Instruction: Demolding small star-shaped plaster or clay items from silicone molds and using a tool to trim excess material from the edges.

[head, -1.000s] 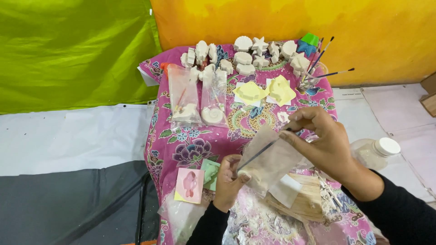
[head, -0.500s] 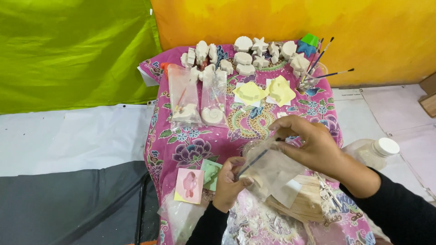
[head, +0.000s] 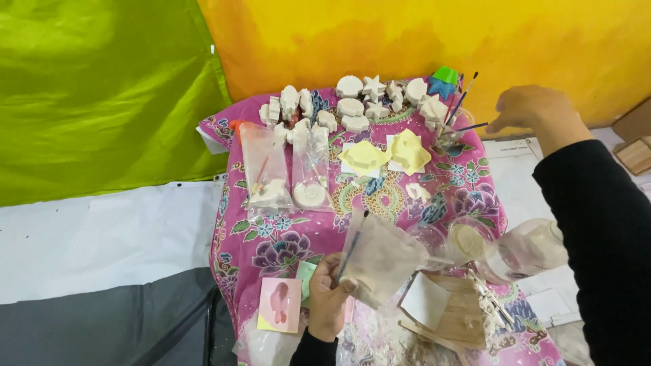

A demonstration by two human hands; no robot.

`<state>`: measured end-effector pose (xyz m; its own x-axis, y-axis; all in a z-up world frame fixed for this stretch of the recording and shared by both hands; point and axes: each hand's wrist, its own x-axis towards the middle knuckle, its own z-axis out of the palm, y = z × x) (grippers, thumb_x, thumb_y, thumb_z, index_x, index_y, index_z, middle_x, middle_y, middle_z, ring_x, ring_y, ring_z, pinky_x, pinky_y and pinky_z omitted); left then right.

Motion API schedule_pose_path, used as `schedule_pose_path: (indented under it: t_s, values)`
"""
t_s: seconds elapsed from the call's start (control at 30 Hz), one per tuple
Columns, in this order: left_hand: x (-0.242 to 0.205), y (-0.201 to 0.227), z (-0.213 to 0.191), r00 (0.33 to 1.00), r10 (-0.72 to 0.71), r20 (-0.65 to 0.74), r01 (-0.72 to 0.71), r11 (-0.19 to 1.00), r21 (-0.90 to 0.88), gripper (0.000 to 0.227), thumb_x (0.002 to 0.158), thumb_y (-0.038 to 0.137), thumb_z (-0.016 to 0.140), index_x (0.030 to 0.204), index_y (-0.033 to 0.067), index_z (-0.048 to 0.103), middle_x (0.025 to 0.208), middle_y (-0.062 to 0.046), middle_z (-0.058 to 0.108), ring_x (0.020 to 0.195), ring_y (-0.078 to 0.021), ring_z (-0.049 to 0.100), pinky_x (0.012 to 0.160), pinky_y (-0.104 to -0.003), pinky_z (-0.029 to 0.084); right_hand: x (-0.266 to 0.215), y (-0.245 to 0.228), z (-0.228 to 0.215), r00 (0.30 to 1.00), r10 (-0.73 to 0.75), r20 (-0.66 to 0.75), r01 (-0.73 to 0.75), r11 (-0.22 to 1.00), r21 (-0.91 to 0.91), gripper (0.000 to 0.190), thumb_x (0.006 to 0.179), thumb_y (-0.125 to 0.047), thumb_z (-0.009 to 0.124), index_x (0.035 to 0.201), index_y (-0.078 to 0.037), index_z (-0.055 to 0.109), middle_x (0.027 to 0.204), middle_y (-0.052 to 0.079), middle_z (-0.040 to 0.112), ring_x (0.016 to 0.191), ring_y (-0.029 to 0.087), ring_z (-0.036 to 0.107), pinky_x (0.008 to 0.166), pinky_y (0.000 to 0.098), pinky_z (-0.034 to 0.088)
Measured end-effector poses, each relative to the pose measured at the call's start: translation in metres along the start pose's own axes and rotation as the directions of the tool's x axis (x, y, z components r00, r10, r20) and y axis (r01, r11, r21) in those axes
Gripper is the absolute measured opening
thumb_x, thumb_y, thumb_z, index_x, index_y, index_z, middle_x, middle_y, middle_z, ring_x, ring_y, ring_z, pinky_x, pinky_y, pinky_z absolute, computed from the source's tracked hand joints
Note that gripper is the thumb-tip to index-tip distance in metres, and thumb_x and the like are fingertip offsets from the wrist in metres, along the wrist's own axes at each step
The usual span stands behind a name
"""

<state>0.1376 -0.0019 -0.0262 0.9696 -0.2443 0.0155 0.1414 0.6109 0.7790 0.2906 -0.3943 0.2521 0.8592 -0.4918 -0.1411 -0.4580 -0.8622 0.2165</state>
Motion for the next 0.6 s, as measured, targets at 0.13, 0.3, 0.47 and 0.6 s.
schedule_pose_path:
  t_s: [0.13,0.3,0.47,0.6]
  values:
    - [0.001,-0.007,-0.005,1.0,-0.005,-0.028,0.005,1.0,-0.01,0.074,0.065,0.033,0.095,0.121,0.0009,0.06,0.093,-0.008,0.07,0.078,-0.0171,0.067,0.07,-0.033,0.06,0.015,0.0,0.003,0.999,0.005,0.043,-0.015,0.971,0.237,0.038,0.091,-0.008,0.076,0.129,-0.009,0.076,0.11,0.013,0.08,0.108,0.031,0.067,0.085,0.0451,0.05]
    - [0.002,-0.004,-0.004,0.999,-0.029,-0.045,0.028,0.999,-0.015,0.077,0.063,0.034,0.095,0.123,-0.0004,0.059,0.104,-0.014,0.075,0.089,-0.0235,0.073,0.077,-0.037,0.062,0.026,-0.003,0.004,0.993,-0.013,-0.114,0.064,0.889,0.453,0.02,0.096,-0.012,0.07,0.11,-0.004,0.081,0.094,0.014,0.08,0.088,0.024,0.07,0.077,0.0425,0.052]
    - [0.004,-0.007,-0.006,0.998,-0.03,-0.055,0.03,1.0,0.007,0.073,0.065,0.03,0.095,0.121,0.0003,0.06,0.108,-0.014,0.074,0.095,-0.0245,0.071,0.078,-0.038,0.063,0.033,-0.007,0.006,0.968,0.027,-0.25,0.141,0.764,0.629,0.016,0.1,-0.017,0.074,0.098,-0.001,0.08,0.083,0.015,0.074,0.073,0.023,0.062,0.06,0.0372,0.047]
    - [0.004,-0.011,-0.008,0.999,-0.018,-0.049,0.018,1.0,-0.005,0.072,0.065,0.027,0.096,0.122,0.0008,0.06,0.108,-0.015,0.074,0.097,-0.0247,0.071,0.081,-0.037,0.061,0.031,-0.014,0.003,0.954,0.07,-0.292,0.154,0.721,0.676,0.019,0.1,-0.018,0.075,0.095,0.0,0.078,0.081,0.014,0.072,0.068,0.022,0.06,0.058,0.0353,0.044]
